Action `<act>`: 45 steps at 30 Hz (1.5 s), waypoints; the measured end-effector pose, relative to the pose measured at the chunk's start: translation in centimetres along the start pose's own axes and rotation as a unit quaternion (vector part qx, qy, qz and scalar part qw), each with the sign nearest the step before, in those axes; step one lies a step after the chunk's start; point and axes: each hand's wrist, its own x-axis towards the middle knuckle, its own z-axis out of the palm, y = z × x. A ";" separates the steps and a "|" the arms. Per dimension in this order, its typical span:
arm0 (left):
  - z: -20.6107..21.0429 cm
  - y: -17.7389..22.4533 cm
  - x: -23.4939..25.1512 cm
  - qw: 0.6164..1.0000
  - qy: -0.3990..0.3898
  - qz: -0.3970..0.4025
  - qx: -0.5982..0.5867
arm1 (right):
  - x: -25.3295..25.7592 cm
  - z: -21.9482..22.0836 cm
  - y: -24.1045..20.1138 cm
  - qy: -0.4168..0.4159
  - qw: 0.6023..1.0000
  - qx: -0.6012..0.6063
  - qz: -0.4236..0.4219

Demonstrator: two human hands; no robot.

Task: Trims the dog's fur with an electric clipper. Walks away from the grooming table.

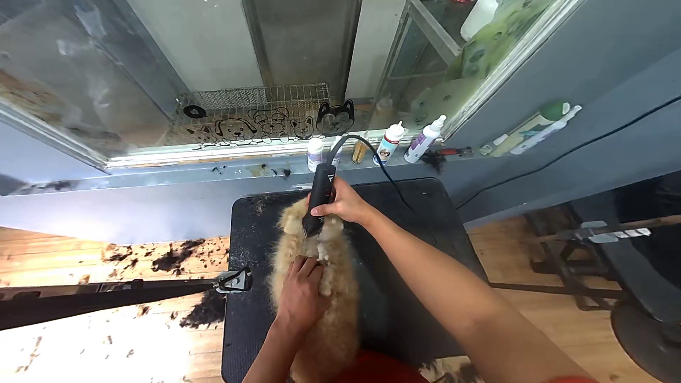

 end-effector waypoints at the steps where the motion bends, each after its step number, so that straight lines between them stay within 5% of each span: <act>1: 0.0 0.0 0.0 1.000 0.002 -0.002 0.000 | -0.2 0.2 0.0 0.003 1.000 -0.014 0.013; 6: 0.1 -0.1 -0.3 1.000 0.004 0.001 0.001 | 0.0 0.2 -1.1 -0.018 0.973 -0.038 0.229; 13: 0.2 0.3 -0.6 0.999 0.018 0.027 -0.011 | -0.7 -0.1 0.0 0.047 0.992 -0.013 0.114; 19: 0.3 0.5 -0.8 1.000 0.020 0.022 -0.002 | 0.0 0.3 -1.4 0.013 0.941 0.024 0.337; 24: 0.3 0.7 -1.1 0.998 0.014 0.053 -0.015 | -0.4 0.4 -1.8 0.047 0.979 -0.013 0.196; 30: 0.2 0.7 -1.3 0.998 0.011 0.051 -0.023 | -0.6 1.2 -1.7 0.000 0.947 0.003 0.322; 35: 0.1 0.6 -1.7 0.996 0.011 0.079 -0.031 | -0.9 0.9 -2.1 0.045 0.974 -0.008 0.223; 42: 0.1 0.5 -1.9 0.996 0.025 0.084 -0.035 | -1.1 1.8 -1.6 -0.015 0.957 -0.049 0.287; 45: 0.2 0.7 -2.3 0.995 0.032 0.090 -0.037 | -1.5 1.4 -2.1 -0.004 0.974 0.004 0.227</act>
